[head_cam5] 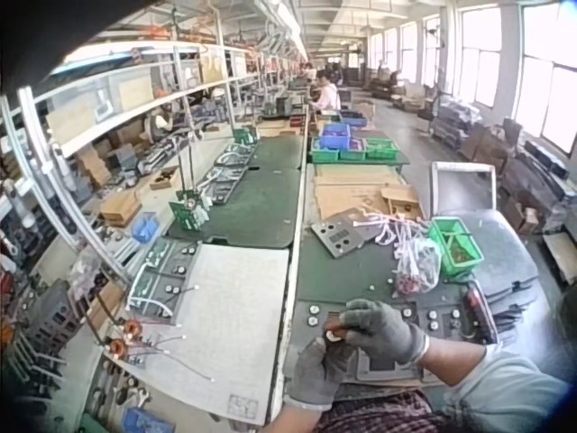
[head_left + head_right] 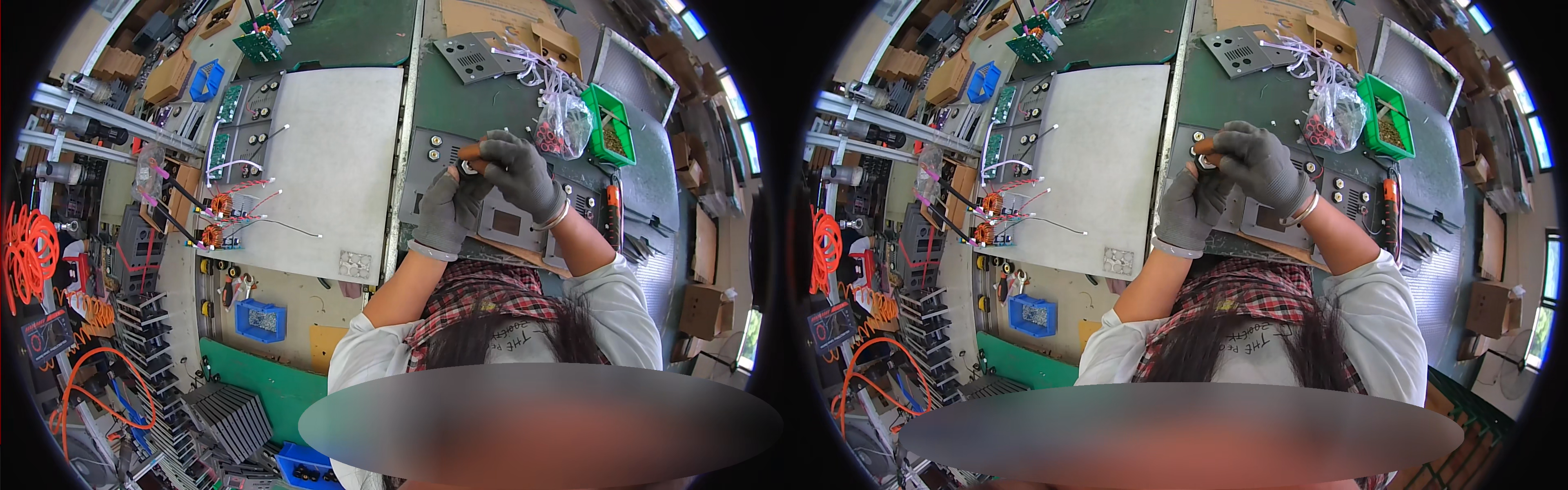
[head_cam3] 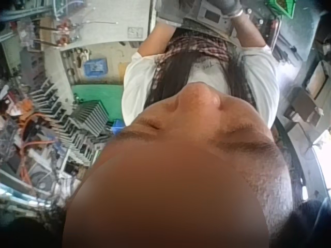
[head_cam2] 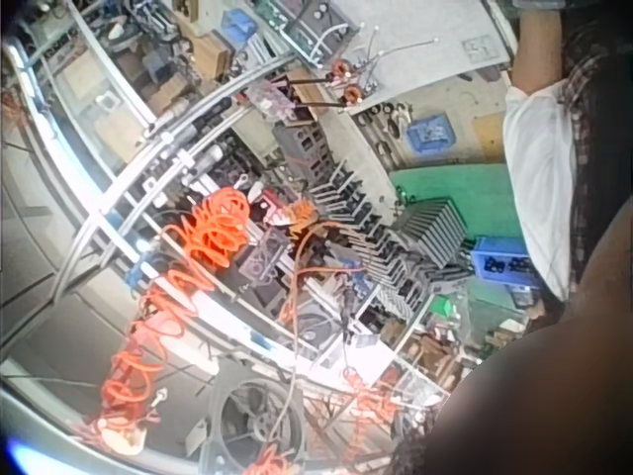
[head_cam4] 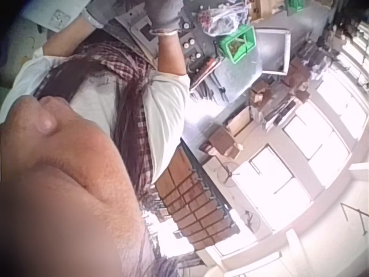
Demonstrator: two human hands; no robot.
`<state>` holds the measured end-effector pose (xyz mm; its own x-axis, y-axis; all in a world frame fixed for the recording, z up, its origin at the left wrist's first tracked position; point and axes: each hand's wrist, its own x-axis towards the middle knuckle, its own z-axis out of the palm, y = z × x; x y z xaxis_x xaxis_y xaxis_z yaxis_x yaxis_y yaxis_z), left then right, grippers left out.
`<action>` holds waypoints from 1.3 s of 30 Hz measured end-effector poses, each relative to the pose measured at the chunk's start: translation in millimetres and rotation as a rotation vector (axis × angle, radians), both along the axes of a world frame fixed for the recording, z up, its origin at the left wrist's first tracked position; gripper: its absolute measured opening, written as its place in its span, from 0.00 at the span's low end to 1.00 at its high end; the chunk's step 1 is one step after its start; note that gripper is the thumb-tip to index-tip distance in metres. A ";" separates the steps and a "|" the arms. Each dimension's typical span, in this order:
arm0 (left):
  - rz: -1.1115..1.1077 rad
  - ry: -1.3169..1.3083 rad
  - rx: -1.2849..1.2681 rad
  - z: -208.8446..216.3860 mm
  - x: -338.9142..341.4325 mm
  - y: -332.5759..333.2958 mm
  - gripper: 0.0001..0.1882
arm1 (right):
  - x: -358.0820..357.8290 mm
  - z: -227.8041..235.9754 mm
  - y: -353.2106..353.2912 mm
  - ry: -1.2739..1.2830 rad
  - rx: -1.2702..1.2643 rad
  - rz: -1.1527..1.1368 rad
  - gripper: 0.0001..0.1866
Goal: Assembling and securing components on metal panels using an electric screwdriver.
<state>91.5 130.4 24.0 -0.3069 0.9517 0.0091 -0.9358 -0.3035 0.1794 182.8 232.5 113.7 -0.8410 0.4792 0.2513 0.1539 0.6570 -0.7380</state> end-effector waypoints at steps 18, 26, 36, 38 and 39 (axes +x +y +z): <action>0.057 0.212 -0.059 3.8 -0.8 -7.2 0.17 | -2.9 26.0 12.9 -0.252 0.298 0.296 0.14; 0.085 0.235 -0.069 -4.1 3.0 -3.5 0.16 | -2.5 16.9 8.4 -0.300 0.257 0.035 0.11; 0.059 0.133 -0.140 -1.8 10.8 7.5 0.13 | 7.2 -5.5 6.5 -0.122 0.404 -0.089 0.14; 0.064 0.117 -0.162 1.7 9.6 9.0 0.13 | 9.5 -4.2 11.7 -0.112 0.415 -0.013 0.16; 0.061 0.109 -0.173 4.0 9.5 9.8 0.13 | 10.8 -3.3 13.6 -0.163 0.404 0.008 0.17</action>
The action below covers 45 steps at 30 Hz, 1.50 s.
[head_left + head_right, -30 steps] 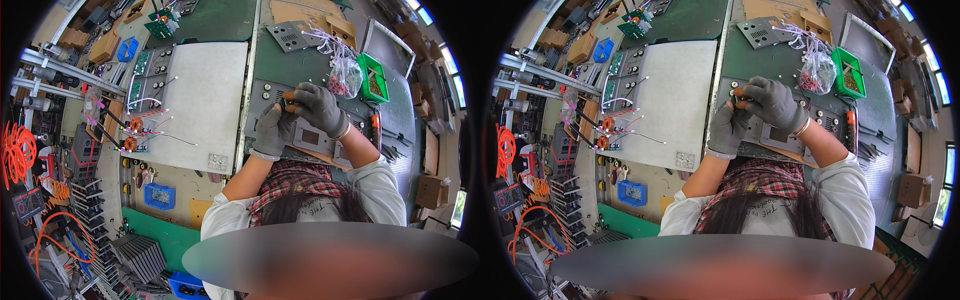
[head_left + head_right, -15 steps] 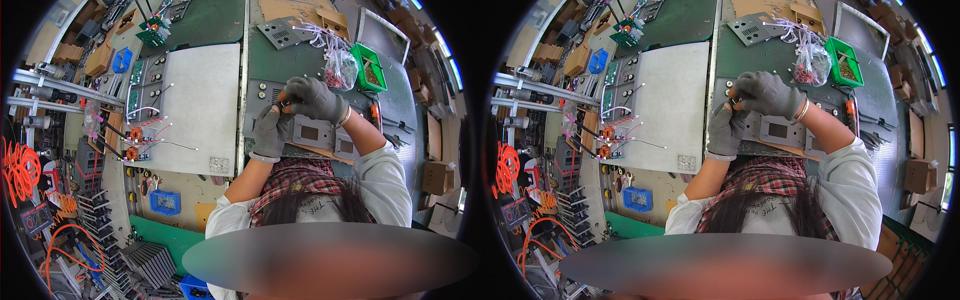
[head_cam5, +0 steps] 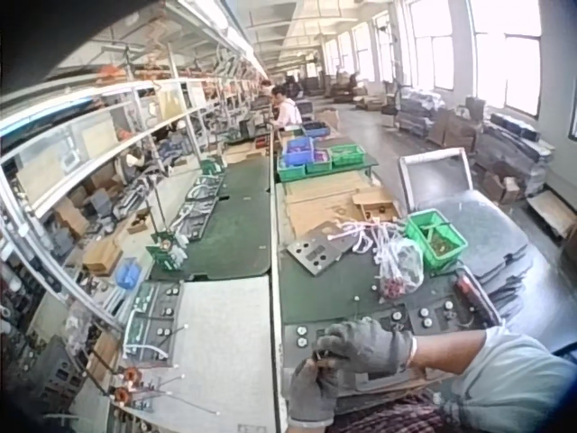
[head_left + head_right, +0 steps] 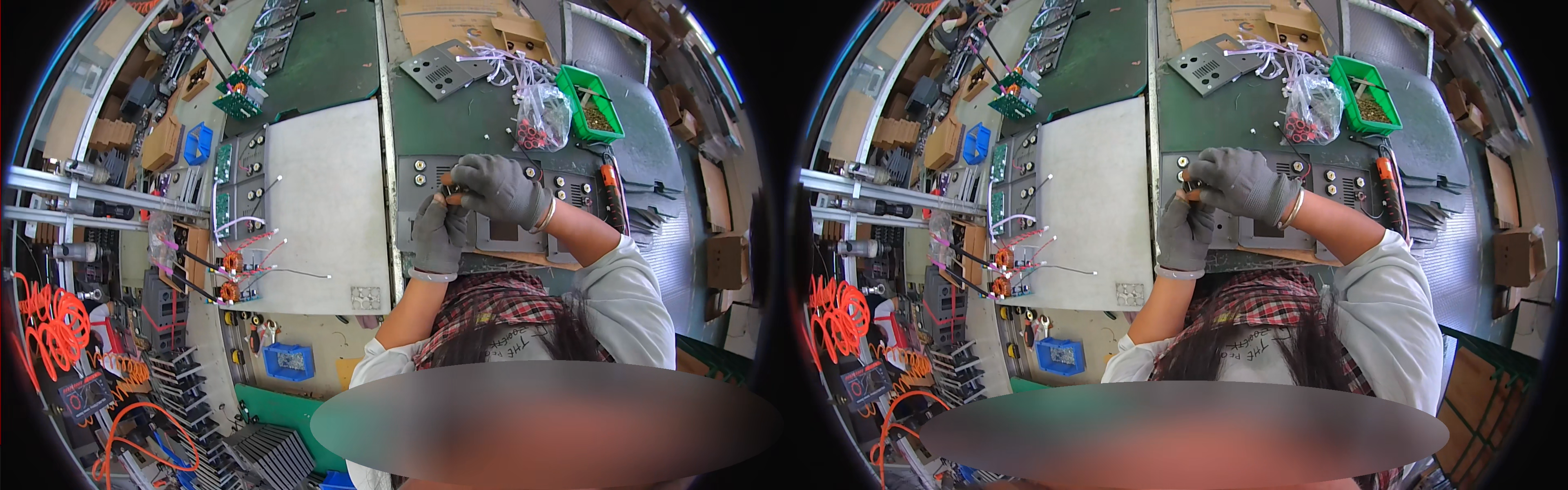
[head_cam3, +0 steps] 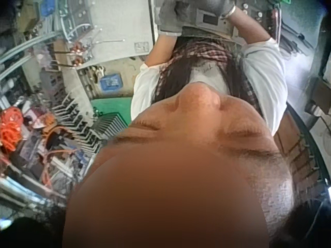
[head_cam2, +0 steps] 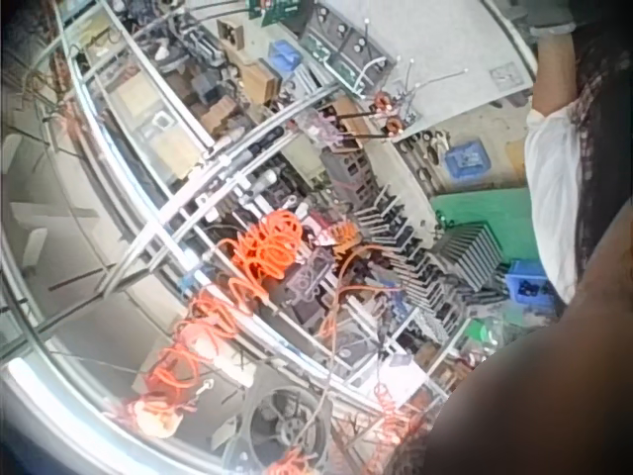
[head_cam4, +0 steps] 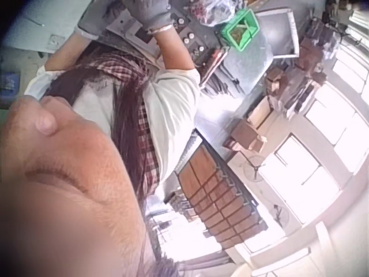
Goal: Assembling and securing components on metal panels using an electric screwdriver.
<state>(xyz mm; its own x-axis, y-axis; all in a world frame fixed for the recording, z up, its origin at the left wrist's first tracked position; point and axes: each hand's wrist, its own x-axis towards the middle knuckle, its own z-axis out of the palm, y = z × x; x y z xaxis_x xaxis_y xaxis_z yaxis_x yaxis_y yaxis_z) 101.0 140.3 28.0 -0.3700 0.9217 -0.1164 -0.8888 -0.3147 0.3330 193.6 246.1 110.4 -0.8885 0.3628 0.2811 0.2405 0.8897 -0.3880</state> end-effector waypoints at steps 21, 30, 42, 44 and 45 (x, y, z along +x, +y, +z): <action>0.410 1.030 -0.260 -2.0 16.6 41.2 0.14 | 3.0 -43.2 25.1 0.182 -0.539 -0.393 0.17; -0.123 0.004 0.020 -20.4 2.4 58.1 0.14 | 21.0 -32.9 53.3 0.261 -0.175 -0.146 0.12; -0.111 -0.015 0.094 -5.7 6.3 58.3 0.14 | 20.7 -28.7 56.9 0.080 -0.219 -0.218 0.15; -0.081 0.063 0.101 -3.7 7.4 57.9 0.14 | 17.9 -28.3 58.1 0.024 -0.238 -0.309 0.13; -0.067 0.042 0.093 -3.3 7.4 57.3 0.14 | 16.8 -28.1 57.8 0.030 -0.239 -0.363 0.12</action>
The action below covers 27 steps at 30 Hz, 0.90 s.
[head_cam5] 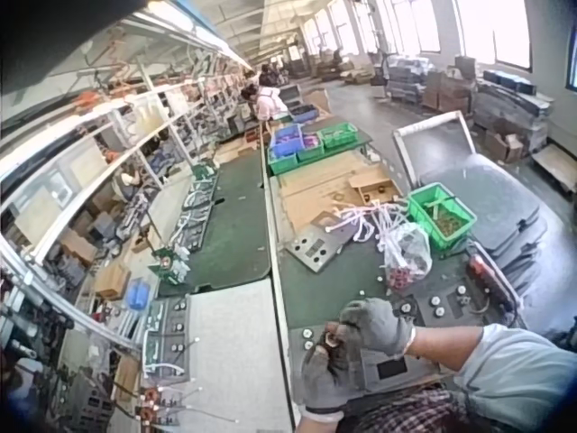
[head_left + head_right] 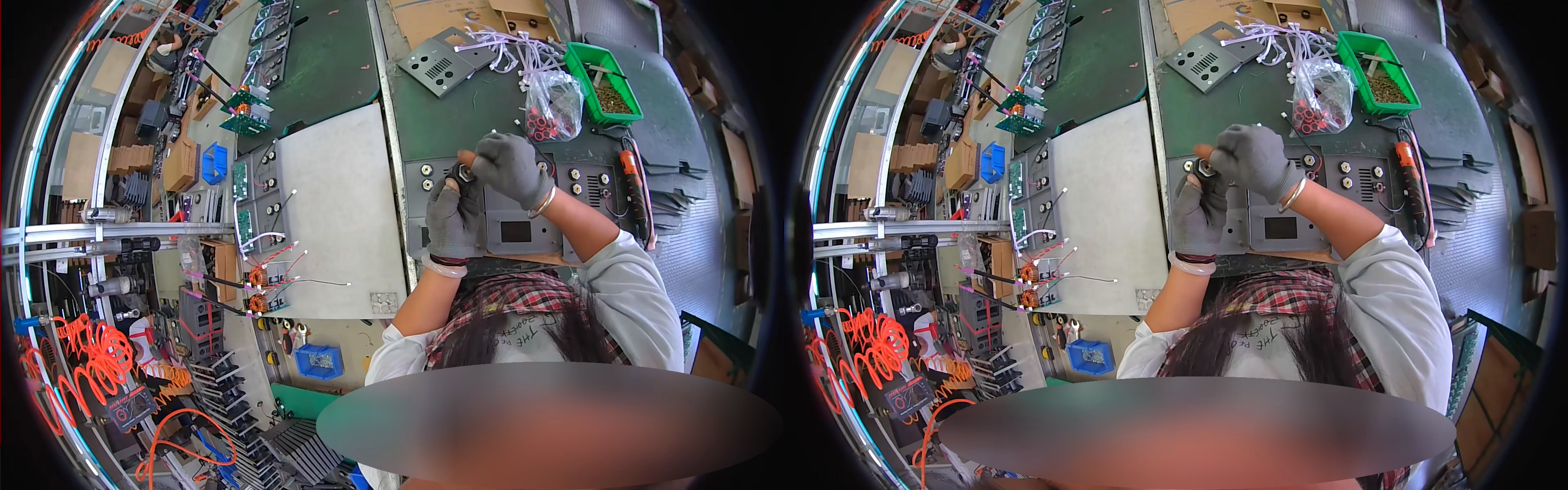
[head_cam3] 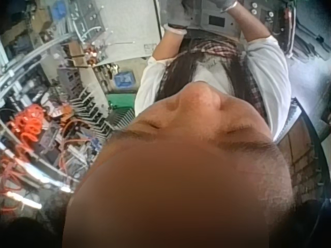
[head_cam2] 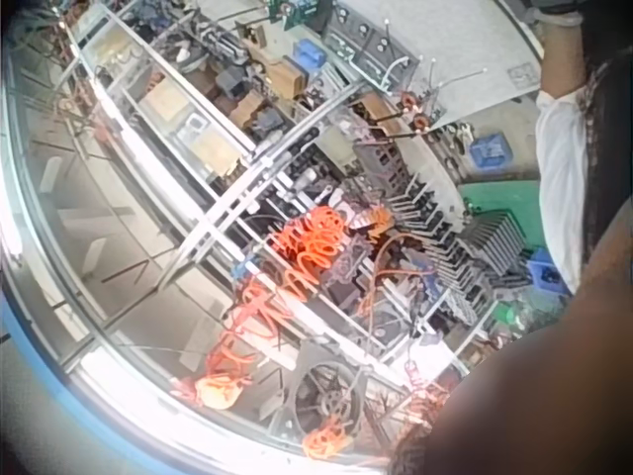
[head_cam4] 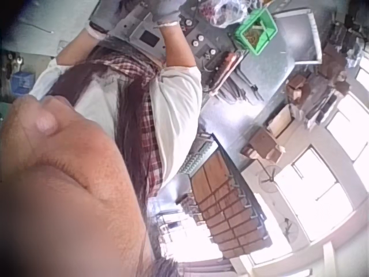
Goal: Assembling and securing components on metal panels using an electric screwdriver.
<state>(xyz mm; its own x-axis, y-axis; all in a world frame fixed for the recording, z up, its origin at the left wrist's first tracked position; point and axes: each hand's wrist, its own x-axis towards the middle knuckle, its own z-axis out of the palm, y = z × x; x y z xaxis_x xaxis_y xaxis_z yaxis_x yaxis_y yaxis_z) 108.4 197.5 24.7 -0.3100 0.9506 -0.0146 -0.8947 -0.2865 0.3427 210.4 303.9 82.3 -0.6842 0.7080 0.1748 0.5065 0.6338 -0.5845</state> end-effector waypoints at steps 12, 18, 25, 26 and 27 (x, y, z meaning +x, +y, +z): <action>-0.020 -0.039 -0.057 -0.9 -3.5 -4.0 0.14 | 13.7 10.4 -9.3 0.310 0.209 0.225 0.12; 0.087 0.339 -0.204 -1.4 -0.5 -4.1 0.14 | 19.6 -6.9 -9.0 0.331 0.105 0.130 0.16; 0.431 1.850 -0.273 -29.3 16.0 6.2 0.20 | 20.9 -95.3 -3.6 0.767 -1.396 -0.018 0.14; 0.443 1.866 -0.266 -36.9 17.7 5.0 0.21 | 23.6 -108.7 4.9 0.834 -1.678 -0.102 0.13; 0.455 1.876 -0.265 -45.7 17.4 2.7 0.21 | 26.7 -120.0 18.4 0.873 -1.663 -0.130 0.11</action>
<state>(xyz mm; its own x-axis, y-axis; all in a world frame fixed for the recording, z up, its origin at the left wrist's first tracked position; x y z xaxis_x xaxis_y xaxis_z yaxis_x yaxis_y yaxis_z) 125.8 200.2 -21.0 -0.2828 0.8373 0.4678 0.7129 -0.1428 0.6866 237.2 322.2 -37.7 -0.7294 0.5321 -0.4299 -0.2407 -0.7879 -0.5669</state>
